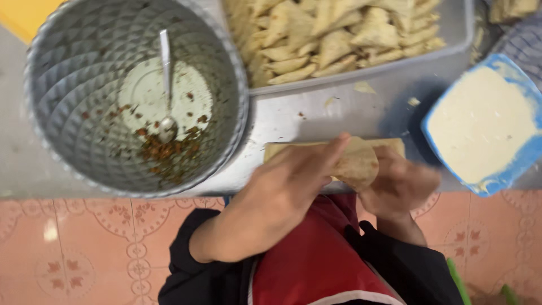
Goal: The person repeatedly folds square pastry sheets into cones, scoops a vegetable filling into each cone using a spoon, and seals the edges with a white paste. The finished samosas are placed into a large plastic container on the counter.
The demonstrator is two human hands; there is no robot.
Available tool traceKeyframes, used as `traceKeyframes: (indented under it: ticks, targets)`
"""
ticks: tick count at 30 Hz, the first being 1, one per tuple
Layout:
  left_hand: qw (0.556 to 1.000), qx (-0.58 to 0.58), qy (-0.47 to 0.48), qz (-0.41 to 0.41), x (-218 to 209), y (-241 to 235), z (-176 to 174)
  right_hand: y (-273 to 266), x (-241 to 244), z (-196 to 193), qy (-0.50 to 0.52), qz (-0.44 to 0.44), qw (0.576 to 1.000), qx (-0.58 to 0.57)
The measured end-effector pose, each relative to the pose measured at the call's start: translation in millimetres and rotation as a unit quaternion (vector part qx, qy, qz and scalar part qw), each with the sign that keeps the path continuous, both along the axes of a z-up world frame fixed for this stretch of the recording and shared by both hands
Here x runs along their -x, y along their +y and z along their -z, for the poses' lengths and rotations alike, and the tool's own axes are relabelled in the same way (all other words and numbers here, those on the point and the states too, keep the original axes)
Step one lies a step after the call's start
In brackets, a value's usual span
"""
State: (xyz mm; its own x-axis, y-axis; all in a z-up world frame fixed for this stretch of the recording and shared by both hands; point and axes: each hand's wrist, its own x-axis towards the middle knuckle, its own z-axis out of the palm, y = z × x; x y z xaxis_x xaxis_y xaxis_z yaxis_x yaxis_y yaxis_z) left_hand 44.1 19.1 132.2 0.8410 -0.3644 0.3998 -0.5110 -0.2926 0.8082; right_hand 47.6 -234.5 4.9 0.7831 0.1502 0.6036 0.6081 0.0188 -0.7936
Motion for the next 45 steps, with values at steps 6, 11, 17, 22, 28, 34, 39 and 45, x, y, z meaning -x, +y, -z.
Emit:
traceKeyframes:
  ticks: [6,11,17,22,28,34,39,45]
  targets:
    - [0.988,-0.112,-0.107,0.019,25,25,18,30,-25,-7,0.015,0.018,1.0,-0.009]
    - [0.989,0.069,0.103,0.085,38,52,83,14,-44,-43,0.077,-0.153,0.924,0.34]
    - [0.893,0.169,0.379,0.174,50,23,141,33,-84,-50,-0.019,-0.395,0.795,0.459]
    - [0.705,0.337,0.472,0.408,45,31,160,22,-119,17,0.226,-0.583,0.701,0.344]
    - [0.672,0.401,0.44,0.441,38,66,148,-33,-127,51,0.302,-0.607,0.699,0.226]
    - [0.69,0.495,0.342,0.402,54,134,126,-34,-118,3,0.176,-0.204,0.718,0.642]
    - [0.871,0.433,0.232,0.03,133,212,111,43,-106,-68,0.071,-0.072,0.834,0.542]
    - [0.813,0.475,0.283,-0.182,188,184,155,235,-146,-31,-0.26,-0.3,0.799,0.451]
